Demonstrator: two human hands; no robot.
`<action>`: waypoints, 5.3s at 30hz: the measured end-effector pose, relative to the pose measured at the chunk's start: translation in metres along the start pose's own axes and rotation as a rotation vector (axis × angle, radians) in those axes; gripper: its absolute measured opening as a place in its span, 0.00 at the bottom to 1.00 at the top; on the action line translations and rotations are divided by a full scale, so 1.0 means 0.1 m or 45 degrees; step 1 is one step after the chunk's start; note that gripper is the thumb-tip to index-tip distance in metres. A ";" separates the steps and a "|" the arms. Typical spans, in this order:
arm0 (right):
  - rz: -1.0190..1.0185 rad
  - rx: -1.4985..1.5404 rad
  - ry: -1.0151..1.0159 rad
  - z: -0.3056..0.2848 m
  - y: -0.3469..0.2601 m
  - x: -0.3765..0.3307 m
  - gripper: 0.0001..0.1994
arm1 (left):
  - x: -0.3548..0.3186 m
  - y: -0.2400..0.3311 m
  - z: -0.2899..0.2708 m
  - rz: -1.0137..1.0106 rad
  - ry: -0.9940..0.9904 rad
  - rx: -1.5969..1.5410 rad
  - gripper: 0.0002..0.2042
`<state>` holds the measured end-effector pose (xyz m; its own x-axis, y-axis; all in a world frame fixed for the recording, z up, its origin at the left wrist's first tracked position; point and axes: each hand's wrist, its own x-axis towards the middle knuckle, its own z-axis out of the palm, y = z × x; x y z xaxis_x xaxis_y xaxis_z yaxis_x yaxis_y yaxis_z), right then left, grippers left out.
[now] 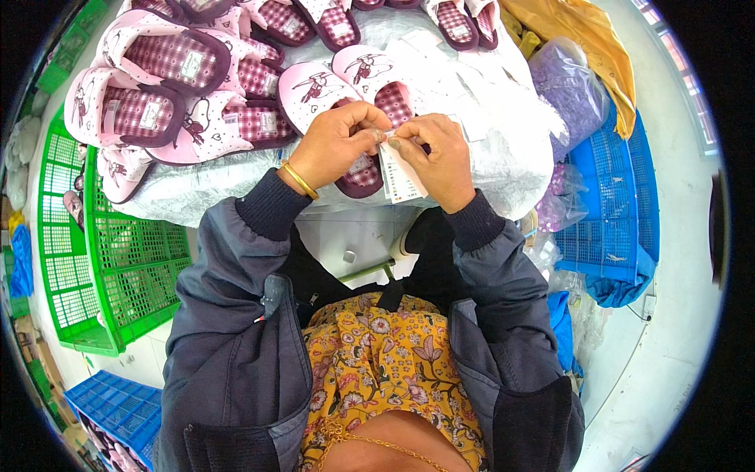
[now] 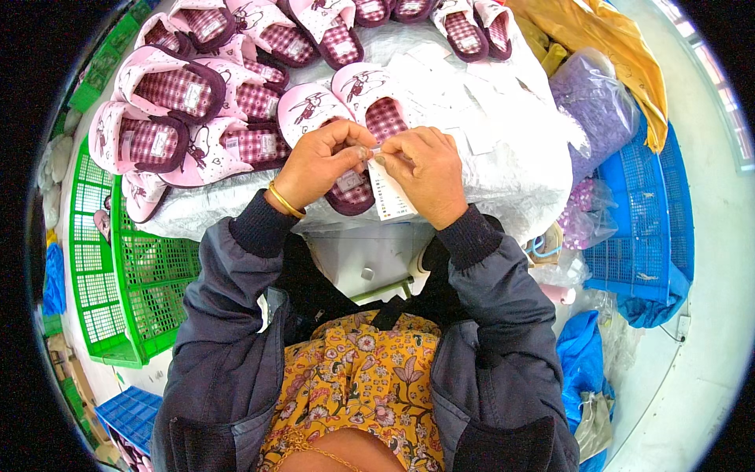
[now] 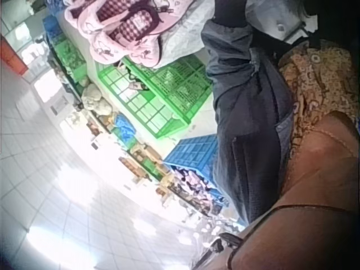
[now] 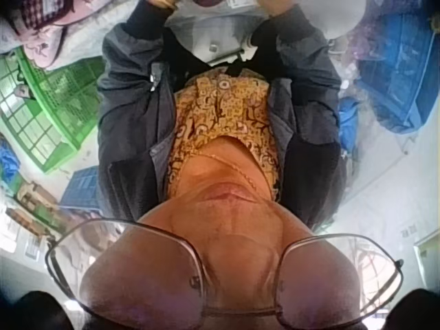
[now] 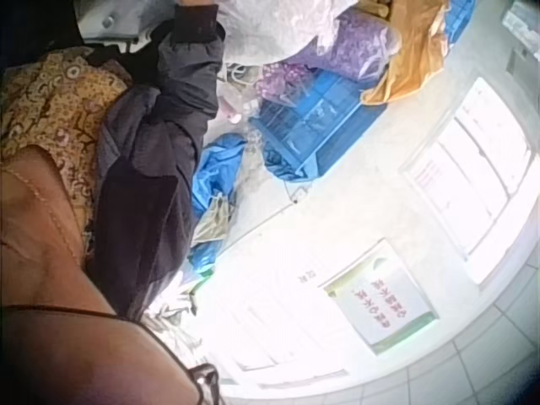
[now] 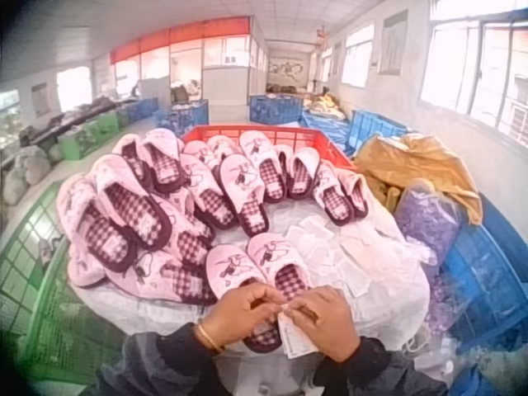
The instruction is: The person repeatedly picks up small white labels, peels them, and sticks them onto the insoles of pink and purple checkered slippers. They handle the slippers one at a time, placing each labeled pair back on a pile on the table.
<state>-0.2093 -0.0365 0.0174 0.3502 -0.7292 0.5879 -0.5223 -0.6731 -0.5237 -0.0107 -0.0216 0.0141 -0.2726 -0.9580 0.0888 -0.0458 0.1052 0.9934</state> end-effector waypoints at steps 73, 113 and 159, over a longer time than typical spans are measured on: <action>0.754 0.544 -0.289 -0.16 0.41 0.06 0.06 | -0.39 -0.10 0.34 0.698 0.374 1.168 0.12; 0.362 0.026 -0.231 -0.17 -0.30 0.58 0.15 | -0.68 -0.31 -0.15 0.802 0.976 0.593 0.04; 0.874 0.558 0.349 0.74 -0.13 0.73 0.13 | -0.41 0.06 0.00 0.633 0.886 0.631 0.29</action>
<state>-0.1196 -0.0902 0.0211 -0.1629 -0.9748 0.1526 -0.1824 -0.1223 -0.9756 0.0005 0.0183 0.0161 0.2486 -0.7012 0.6682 -0.5195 0.4857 0.7030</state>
